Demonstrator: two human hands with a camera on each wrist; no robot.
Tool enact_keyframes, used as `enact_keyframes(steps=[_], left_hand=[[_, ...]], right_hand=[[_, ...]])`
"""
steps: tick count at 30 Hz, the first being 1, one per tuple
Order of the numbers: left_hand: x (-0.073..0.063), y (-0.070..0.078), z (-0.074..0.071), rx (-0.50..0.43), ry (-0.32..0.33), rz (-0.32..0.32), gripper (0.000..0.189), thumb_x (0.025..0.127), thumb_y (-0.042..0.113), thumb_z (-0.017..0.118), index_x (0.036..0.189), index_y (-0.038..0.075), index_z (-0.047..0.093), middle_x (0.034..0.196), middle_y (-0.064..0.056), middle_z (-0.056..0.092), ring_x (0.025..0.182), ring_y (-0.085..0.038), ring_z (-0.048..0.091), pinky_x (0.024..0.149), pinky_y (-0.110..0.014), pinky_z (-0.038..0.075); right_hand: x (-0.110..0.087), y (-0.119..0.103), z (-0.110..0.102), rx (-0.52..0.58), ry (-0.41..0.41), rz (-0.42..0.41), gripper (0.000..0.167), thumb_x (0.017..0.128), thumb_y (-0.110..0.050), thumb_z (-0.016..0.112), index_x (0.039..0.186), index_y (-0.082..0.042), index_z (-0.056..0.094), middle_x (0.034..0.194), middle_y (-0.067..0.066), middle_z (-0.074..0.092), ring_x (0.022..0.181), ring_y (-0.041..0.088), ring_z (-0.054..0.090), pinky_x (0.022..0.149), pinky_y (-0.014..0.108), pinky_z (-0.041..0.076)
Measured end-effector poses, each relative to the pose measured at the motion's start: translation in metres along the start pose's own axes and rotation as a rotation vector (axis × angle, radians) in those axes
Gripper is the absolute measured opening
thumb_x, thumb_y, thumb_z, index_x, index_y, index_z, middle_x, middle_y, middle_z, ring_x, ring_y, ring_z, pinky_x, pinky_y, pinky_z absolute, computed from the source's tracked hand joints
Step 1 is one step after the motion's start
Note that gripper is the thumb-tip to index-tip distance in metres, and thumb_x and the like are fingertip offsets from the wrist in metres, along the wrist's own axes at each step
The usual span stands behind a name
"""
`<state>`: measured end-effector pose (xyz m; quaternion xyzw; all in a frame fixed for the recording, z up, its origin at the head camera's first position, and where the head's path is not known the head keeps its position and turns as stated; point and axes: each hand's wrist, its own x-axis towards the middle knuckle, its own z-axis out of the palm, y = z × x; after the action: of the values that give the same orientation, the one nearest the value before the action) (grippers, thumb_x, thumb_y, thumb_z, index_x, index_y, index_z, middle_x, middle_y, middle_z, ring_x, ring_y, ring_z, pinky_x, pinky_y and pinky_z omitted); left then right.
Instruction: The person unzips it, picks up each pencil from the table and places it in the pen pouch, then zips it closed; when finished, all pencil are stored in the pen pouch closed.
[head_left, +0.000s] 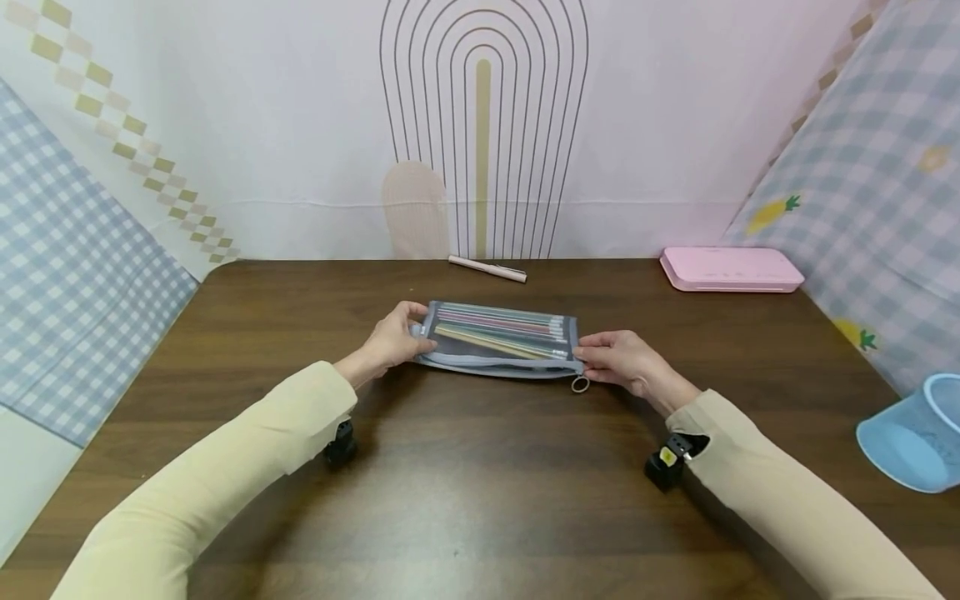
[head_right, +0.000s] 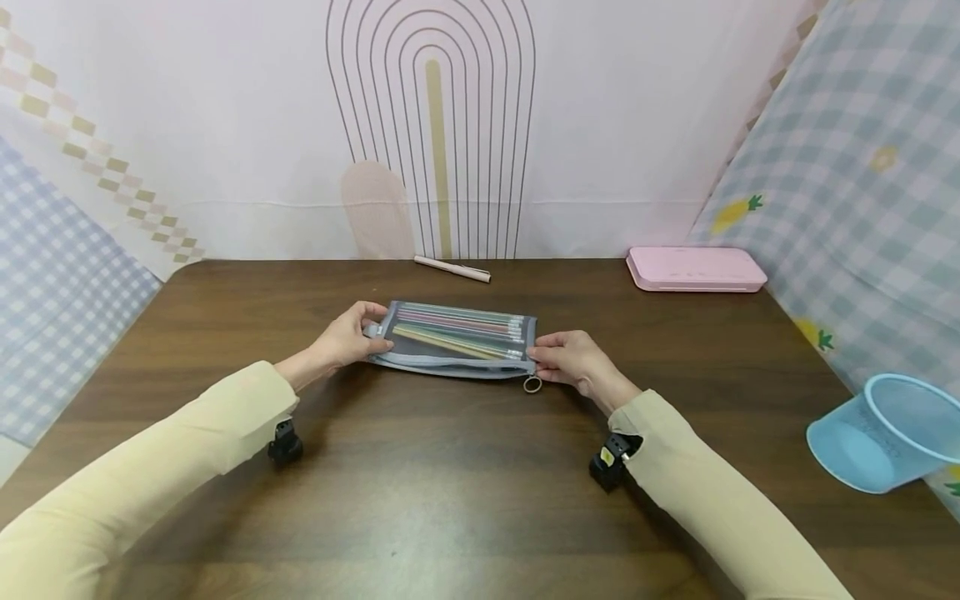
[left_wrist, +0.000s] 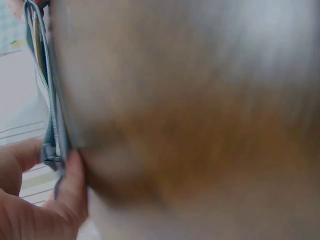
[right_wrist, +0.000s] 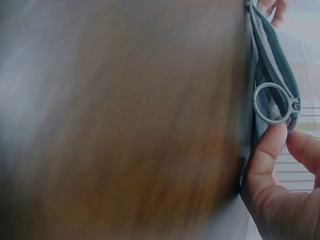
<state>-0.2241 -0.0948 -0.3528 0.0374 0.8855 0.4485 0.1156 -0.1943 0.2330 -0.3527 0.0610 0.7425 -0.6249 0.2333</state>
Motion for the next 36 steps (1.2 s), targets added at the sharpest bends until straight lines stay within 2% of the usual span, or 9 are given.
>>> enact_keyframes(steps=[3,7,9,13,16,19,22,25,36], left_hand=[[-0.002,0.007,-0.003,0.193,0.061,0.096,0.059,0.079,0.013,0.073,0.129,0.001,0.045,0.123,-0.023,0.051,0.111,-0.034,0.047,0.091,-0.041,0.043],[-0.005,0.023,0.009,0.295,0.166,0.32,0.045,0.077,0.014,0.075,0.117,0.003,0.058,0.115,-0.019,0.057,0.108,-0.033,0.05,0.091,-0.042,0.044],[-0.008,0.035,0.024,0.264,0.136,0.444,0.03,0.079,0.012,0.074,0.106,0.004,0.065,0.105,-0.013,0.065,0.098,-0.026,0.059,0.084,-0.033,0.05],[-0.016,0.057,0.063,0.221,-0.064,0.62,0.008,0.083,0.011,0.071,0.089,0.007,0.069,0.087,-0.004,0.071,0.078,-0.013,0.067,0.07,-0.017,0.054],[-0.021,0.069,0.087,0.307,-0.15,0.711,0.005,0.084,0.013,0.071,0.088,0.01,0.069,0.085,0.0,0.071,0.077,-0.008,0.065,0.068,-0.013,0.051],[-0.024,0.075,0.103,0.43,-0.153,0.8,0.005,0.084,0.015,0.072,0.088,0.013,0.069,0.086,0.004,0.07,0.077,-0.005,0.063,0.067,-0.013,0.049],[-0.026,0.079,0.11,0.533,-0.132,0.848,0.006,0.084,0.018,0.072,0.089,0.015,0.069,0.087,0.006,0.067,0.077,-0.004,0.06,0.066,-0.014,0.048],[-0.027,0.082,0.113,0.599,-0.124,0.85,0.008,0.084,0.021,0.073,0.09,0.017,0.07,0.087,0.007,0.065,0.078,-0.004,0.059,0.067,-0.016,0.049],[-0.028,0.082,0.115,0.639,-0.151,0.804,0.01,0.085,0.02,0.071,0.095,0.018,0.074,0.095,0.007,0.069,0.087,-0.005,0.063,0.071,-0.02,0.052]], right_hand=[[0.001,-0.002,0.003,0.028,-0.005,0.013,0.053,0.093,-0.004,0.055,0.136,0.016,0.03,0.077,-0.001,0.057,0.062,0.003,0.057,0.061,0.014,0.054],[0.002,-0.002,0.004,0.068,-0.008,0.009,0.051,0.093,-0.003,0.054,0.134,0.016,0.031,0.077,-0.002,0.057,0.063,0.003,0.056,0.061,0.015,0.053],[0.002,-0.002,0.005,0.084,-0.009,0.005,0.051,0.093,-0.002,0.053,0.134,0.016,0.03,0.077,-0.003,0.057,0.063,0.003,0.056,0.06,0.014,0.053],[0.002,-0.002,0.007,0.102,-0.013,-0.004,0.05,0.093,-0.001,0.052,0.134,0.016,0.028,0.079,-0.002,0.056,0.064,0.004,0.057,0.06,0.014,0.052],[0.002,-0.003,0.01,0.107,-0.017,-0.008,0.051,0.093,-0.002,0.052,0.135,0.015,0.028,0.08,0.0,0.057,0.065,0.004,0.058,0.061,0.015,0.053],[0.001,-0.004,0.012,0.117,-0.015,-0.001,0.05,0.093,-0.002,0.052,0.134,0.014,0.029,0.082,0.001,0.057,0.066,0.005,0.058,0.062,0.015,0.053],[0.001,-0.004,0.013,0.131,-0.01,0.001,0.049,0.093,-0.002,0.052,0.134,0.014,0.03,0.085,0.001,0.057,0.066,0.005,0.059,0.062,0.015,0.054],[0.0,-0.004,0.013,0.147,-0.01,-0.001,0.048,0.094,-0.002,0.052,0.133,0.014,0.03,0.084,0.001,0.058,0.065,0.004,0.059,0.061,0.015,0.054],[-0.001,-0.005,0.014,0.167,-0.018,0.001,0.052,0.094,-0.002,0.051,0.136,0.015,0.026,0.082,0.001,0.058,0.065,0.003,0.059,0.061,0.014,0.054]])
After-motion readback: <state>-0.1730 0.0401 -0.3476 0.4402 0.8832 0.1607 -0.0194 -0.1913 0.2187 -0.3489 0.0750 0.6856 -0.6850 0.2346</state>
